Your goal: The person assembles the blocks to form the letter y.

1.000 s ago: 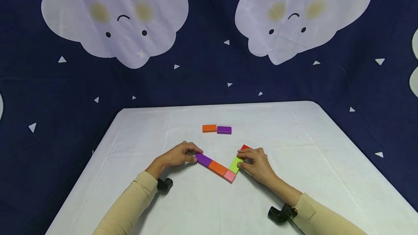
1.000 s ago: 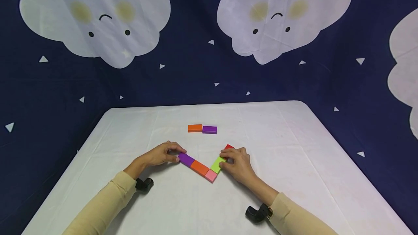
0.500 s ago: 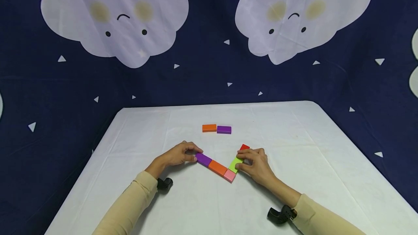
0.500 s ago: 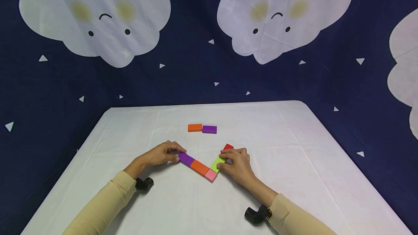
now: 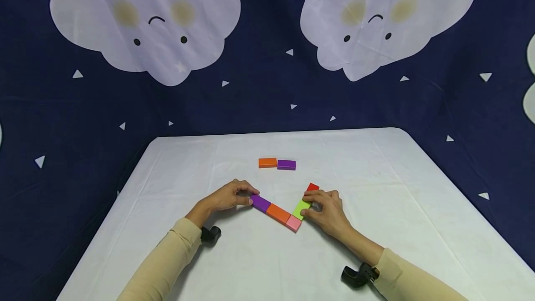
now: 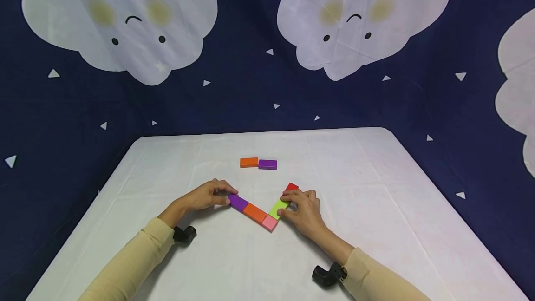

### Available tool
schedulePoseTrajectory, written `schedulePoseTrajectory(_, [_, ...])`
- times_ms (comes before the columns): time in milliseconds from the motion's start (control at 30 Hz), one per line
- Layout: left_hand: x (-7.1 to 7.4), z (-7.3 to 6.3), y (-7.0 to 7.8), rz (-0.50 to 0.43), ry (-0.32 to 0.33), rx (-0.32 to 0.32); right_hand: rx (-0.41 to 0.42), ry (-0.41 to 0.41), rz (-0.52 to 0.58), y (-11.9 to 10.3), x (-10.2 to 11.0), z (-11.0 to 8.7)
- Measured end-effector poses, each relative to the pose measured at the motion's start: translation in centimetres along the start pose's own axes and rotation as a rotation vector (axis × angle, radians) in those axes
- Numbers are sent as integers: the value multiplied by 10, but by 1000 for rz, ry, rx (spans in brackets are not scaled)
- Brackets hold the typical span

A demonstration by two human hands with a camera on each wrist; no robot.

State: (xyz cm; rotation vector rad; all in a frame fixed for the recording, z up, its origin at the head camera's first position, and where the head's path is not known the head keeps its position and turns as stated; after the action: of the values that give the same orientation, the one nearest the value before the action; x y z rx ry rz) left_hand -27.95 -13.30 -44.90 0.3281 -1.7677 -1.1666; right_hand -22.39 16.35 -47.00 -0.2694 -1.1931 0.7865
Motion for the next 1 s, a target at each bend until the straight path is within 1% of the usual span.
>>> schedulePoseTrajectory(133, [1,1,1,-1,-11,-4,-14,-13,2,1,1,1])
schedulePoseTrajectory(233, [1,2,1,-33,-19,-12,-23,-20,7,1,1,1])
schedulePoseTrajectory(300, [1,3,1,-60,-11,-22,-26,-22,7,1,1,1])
schedulePoseTrajectory(367, [2,4,3,-84,14,-24,-25,-22,10,1,1,1])
schedulePoseTrajectory(433, [3,7,5,-87,59,-5,-24,-20,15,2,1,1])
schedulePoseTrajectory(600, [10,18,13,-45,212,64,-32,-23,25,2,2,1])
schedulePoseTrajectory(667, [13,25,17,-44,275,66,-38,-26,26,1,3,1])
schedulePoseTrajectory(800, [18,38,21,-37,391,43,-42,-23,31,2,3,1])
schedulePoseTrajectory(900, [20,46,19,-25,446,67,-41,-18,33,2,3,1])
schedulePoseTrajectory(1000, [20,54,16,-13,461,117,-43,-18,31,2,2,0])
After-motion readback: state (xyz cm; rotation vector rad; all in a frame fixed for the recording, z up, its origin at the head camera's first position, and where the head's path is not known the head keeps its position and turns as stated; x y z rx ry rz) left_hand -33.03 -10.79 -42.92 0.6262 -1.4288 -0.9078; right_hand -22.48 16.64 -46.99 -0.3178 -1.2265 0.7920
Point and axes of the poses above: each hand's wrist, its own z-axis towards the middle knuckle, its own x-axis out of the back of the hand, y = z × x, the point moved 3 cm from there along z, towards the middle knuckle, and after that the axes turned 5 degrees about -z, right-handed, at the moved point
